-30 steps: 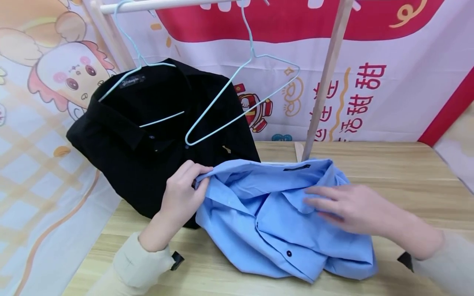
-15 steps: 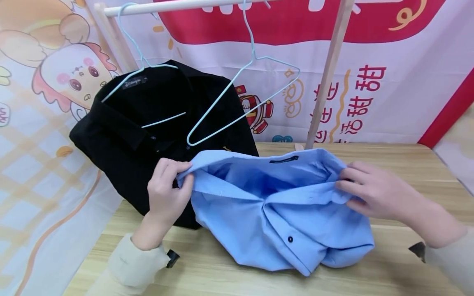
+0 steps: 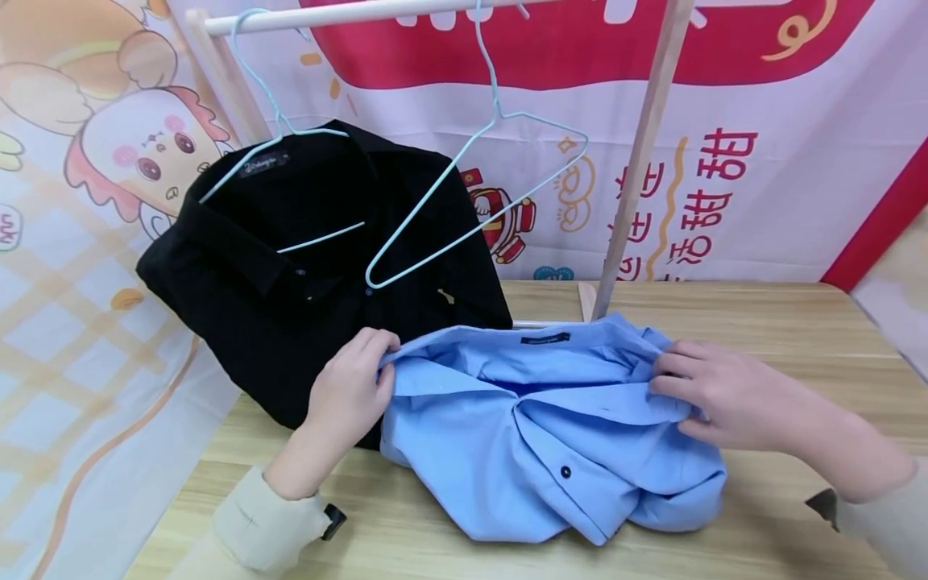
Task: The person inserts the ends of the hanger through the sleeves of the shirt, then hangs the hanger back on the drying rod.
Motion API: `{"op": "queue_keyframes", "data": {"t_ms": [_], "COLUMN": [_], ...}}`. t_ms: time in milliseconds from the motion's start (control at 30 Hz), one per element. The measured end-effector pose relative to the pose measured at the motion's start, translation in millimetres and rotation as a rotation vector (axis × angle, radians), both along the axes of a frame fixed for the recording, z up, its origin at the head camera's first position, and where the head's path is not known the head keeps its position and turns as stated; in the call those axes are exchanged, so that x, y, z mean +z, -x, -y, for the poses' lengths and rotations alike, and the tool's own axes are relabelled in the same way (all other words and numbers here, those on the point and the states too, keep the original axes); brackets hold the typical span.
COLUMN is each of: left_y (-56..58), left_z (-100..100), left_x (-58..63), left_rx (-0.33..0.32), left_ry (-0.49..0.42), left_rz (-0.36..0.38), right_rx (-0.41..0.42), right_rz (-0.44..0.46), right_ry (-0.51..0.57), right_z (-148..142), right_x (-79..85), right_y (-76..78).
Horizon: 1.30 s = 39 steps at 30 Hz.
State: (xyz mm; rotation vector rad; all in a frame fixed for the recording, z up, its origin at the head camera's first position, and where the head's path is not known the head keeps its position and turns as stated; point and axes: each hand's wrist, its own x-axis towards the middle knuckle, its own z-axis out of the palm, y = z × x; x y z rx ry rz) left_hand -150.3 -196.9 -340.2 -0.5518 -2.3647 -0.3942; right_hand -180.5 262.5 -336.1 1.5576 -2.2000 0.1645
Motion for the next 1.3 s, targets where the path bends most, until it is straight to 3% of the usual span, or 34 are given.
{"op": "queue_keyframes", "data": {"t_ms": [133, 233, 400, 467, 533, 633, 700, 800, 933, 1100, 1200, 1300], "left_y": [-3.3, -3.2, -2.3, -1.2, 0.2, 1.2, 0.0, -2.9, -5.1, -9.3, -14.4, -19.8], "left_z": [-2.2, -4.1, -7.4, -8.8, -9.8, -10.3, -9.8, -9.9, -11.9, -17.0, -23.6, -29.6], "left_x": [-0.1, -0.2, 3.4, 5.3, 6.4, 7.1, 7.0, 6.7, 4.8, 7.6, 9.1, 10.1], "left_rx": [0.064, 0.062, -0.057, -0.136, -0.202, -0.252, -0.218, -0.115, -0.005, -0.004, -0.013, -0.016], "left_ry": [0.044, 0.039, -0.02, -0.02, 0.011, 0.101, 0.181, 0.287, 0.303, 0.205, 0.217, 0.233], "left_rz": [0.169, 0.189, 0.032, -0.043, -0.107, -0.168, -0.17, -0.12, -0.057, -0.007, 0.094, 0.202], "right_rx": [-0.045, -0.058, -0.003, 0.048, 0.046, -0.092, -0.243, -0.398, -0.425, -0.461, -0.512, -0.494], "right_rz": [0.132, 0.19, 0.111, 0.08, 0.095, 0.172, 0.193, 0.147, 0.004, -0.086, -0.082, -0.084], "right_ry": [-0.03, 0.032, 0.242, 0.253, 0.185, 0.016, -0.077, -0.118, -0.031, 0.035, -0.034, -0.044], "right_z": [6.9, 11.5, 27.7, 37.2, 46.7, 57.1, 60.9, 61.1, 57.6, 54.8, 56.1, 58.5], "right_x": [1.1, 5.7, 14.1, 13.4, 10.9, 5.8, 3.6, 2.7, 8.3, 18.9, 17.7, 16.8], "right_y": [-7.3, -9.3, -3.2, -0.6, 0.5, 1.1, 1.7, 0.9, -3.4, -17.2, -29.3, -38.7]}}
